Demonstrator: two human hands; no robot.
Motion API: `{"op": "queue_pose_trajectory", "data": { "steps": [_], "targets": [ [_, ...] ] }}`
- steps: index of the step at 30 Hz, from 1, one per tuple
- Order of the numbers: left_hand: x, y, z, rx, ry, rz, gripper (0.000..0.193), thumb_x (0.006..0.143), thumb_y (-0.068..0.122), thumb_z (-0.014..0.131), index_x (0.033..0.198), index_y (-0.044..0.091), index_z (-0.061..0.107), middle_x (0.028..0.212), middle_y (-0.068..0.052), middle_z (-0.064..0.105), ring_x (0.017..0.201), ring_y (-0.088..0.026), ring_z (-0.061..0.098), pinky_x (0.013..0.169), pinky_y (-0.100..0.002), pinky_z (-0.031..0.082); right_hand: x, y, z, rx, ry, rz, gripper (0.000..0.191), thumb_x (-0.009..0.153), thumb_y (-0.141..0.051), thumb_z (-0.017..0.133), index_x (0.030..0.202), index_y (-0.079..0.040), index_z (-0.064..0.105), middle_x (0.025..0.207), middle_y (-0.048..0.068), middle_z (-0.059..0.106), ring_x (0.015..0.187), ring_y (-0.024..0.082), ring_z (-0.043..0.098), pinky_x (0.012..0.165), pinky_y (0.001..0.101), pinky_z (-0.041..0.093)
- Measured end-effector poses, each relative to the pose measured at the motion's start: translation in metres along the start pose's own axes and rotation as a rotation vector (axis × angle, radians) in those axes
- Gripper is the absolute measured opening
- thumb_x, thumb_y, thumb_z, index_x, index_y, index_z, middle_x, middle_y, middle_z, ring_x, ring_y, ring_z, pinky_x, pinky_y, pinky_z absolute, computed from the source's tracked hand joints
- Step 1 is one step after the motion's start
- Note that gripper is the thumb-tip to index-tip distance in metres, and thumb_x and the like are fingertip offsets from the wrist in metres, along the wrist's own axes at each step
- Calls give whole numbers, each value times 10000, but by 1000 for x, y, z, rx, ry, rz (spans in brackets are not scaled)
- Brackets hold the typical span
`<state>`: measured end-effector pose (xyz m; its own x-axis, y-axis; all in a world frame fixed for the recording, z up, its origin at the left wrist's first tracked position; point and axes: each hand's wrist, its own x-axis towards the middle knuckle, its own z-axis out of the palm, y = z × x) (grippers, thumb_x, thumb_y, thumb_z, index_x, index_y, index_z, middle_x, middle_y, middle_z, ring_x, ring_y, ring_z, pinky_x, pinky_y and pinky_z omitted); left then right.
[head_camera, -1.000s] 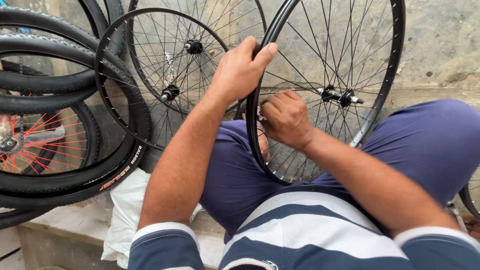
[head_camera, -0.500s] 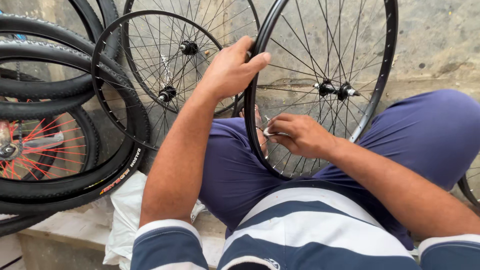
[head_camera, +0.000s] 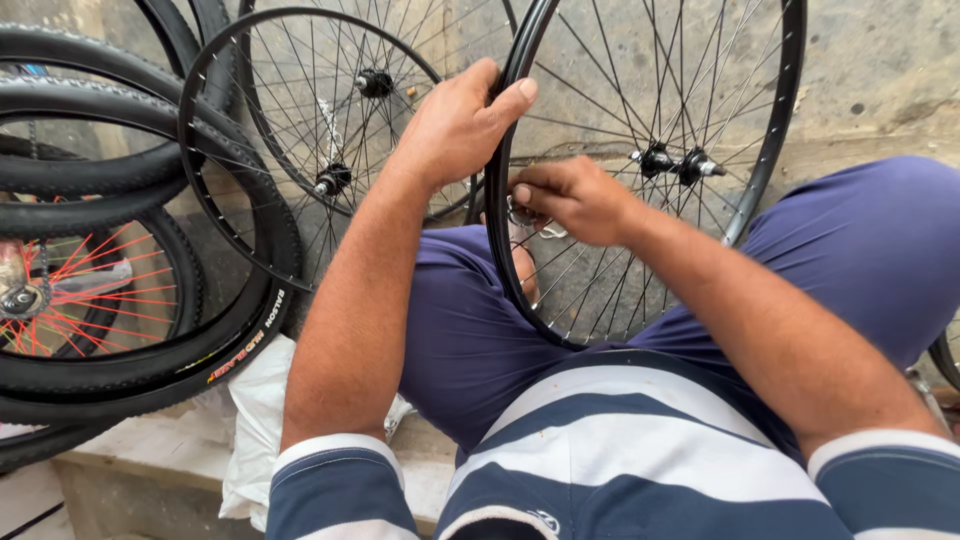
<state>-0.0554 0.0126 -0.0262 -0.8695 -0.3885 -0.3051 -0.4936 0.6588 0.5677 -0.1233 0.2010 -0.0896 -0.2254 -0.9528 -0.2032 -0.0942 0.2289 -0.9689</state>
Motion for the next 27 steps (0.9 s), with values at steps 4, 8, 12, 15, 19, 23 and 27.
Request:
{"op": "queue_pose_trajectory", "data": {
  "steps": [4,8,12,15,19,23,27],
  "targets": [
    [0,-6,2,5,17,44,537,1005,565,553,919,35,577,794,-149,668,762,-324,663,684,-469,497,0,1,-6,185,-174,-36,461,923,-249,711,1295,12,629,1072,136,766,910,178,732,778,327,607],
    [-1,-7,1,5,21,44,521,1008,560,546,921,48,581,806,-129,667,747,-305,667,658,-465,494,-4,-2,-2,-251,-18,-158,538,888,-308,738,1317,5,654,1067,150,774,866,196,711,721,345,574],
    [-2,-5,-1,20,12,29,520,1013,559,546,920,48,582,800,-129,665,751,-302,664,670,-461,493,6,-4,-7,42,-196,-7,601,884,-317,725,1375,13,616,1109,140,776,905,164,731,816,324,587],
    [-4,-2,-3,21,-6,26,526,1009,558,559,934,38,573,798,-144,663,758,-311,662,677,-462,491,13,-5,-15,58,-346,86,601,833,-255,766,1351,15,624,1113,143,785,922,168,737,843,327,587],
    [-6,2,-5,-28,-8,55,515,1001,551,564,954,39,573,813,-154,668,763,-323,672,671,-464,496,12,-12,-20,61,-398,79,607,811,-211,791,1352,-5,611,1139,105,774,986,151,730,860,313,590],
    [-7,3,-6,-28,-13,60,518,998,544,568,943,28,568,831,-172,676,789,-359,671,689,-473,496,10,-21,-19,147,-365,29,568,829,-203,774,1339,-5,619,1112,107,791,991,146,734,865,301,576],
    [-5,1,-2,14,-10,27,521,1000,551,546,965,32,563,876,-205,692,883,-411,667,758,-513,489,5,-21,-5,-202,-141,-50,411,757,-206,811,1100,-8,704,930,127,786,851,256,746,755,375,557]
  ]
}}
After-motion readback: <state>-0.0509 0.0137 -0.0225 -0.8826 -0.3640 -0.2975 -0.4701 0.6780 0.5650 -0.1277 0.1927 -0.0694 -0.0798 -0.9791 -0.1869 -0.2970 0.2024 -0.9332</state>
